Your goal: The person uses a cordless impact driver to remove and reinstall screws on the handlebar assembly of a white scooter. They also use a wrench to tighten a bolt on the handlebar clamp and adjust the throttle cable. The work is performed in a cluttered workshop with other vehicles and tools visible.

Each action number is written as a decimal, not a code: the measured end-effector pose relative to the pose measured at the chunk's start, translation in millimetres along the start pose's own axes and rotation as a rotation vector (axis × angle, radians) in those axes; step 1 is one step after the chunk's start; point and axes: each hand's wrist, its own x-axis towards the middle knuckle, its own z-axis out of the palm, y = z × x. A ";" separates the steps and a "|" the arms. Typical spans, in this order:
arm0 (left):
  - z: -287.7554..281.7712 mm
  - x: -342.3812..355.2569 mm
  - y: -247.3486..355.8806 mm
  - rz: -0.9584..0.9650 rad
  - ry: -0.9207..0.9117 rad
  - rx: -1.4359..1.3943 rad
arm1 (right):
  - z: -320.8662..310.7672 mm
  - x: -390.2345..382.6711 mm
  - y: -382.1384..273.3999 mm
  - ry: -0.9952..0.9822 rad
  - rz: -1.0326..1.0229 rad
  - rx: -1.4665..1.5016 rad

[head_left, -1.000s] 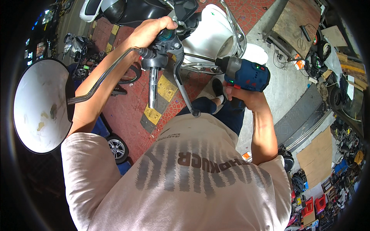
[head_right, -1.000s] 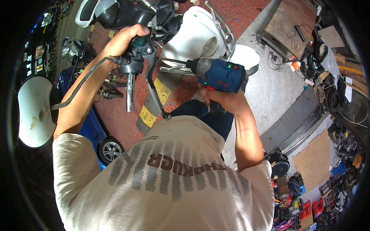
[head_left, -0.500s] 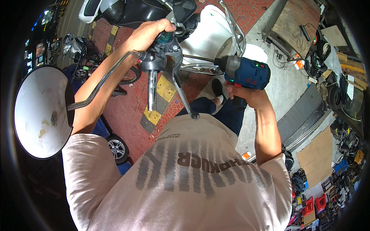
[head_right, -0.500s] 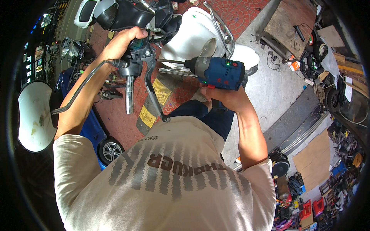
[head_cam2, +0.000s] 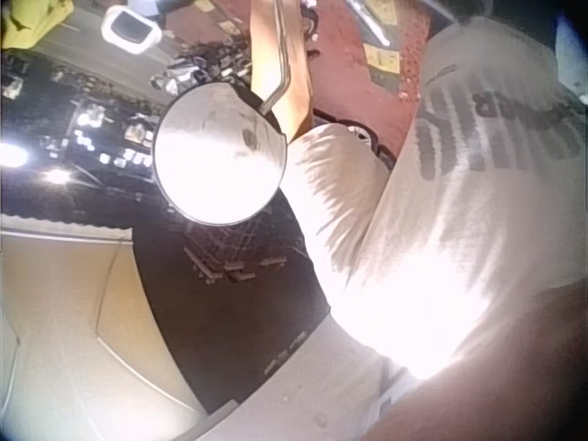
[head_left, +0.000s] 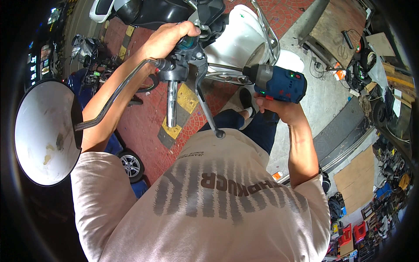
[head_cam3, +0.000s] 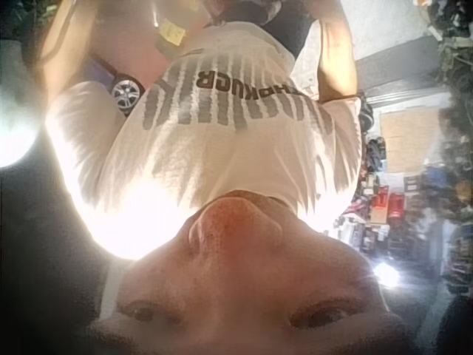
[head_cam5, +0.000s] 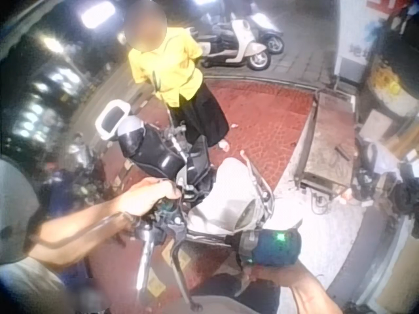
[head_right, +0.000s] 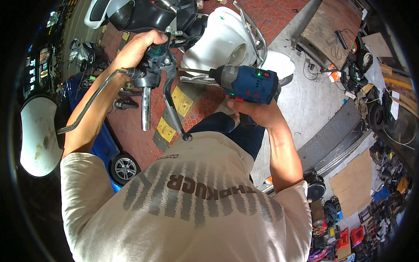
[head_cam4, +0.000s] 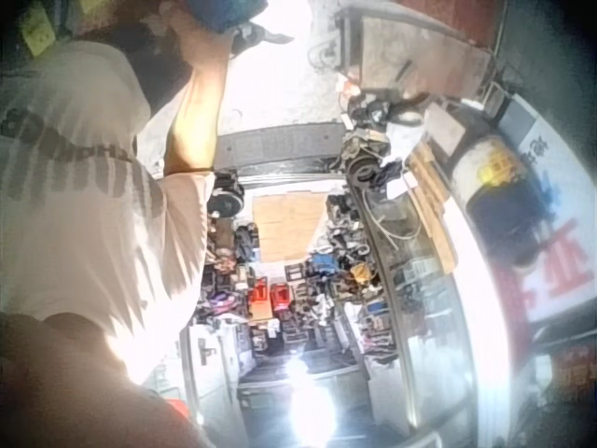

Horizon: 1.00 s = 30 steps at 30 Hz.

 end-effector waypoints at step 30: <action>-0.7 -4.0 1.6 -0.018 -0.027 -0.024 | -5.1 17.0 -11.7 -0.123 -0.233 -0.295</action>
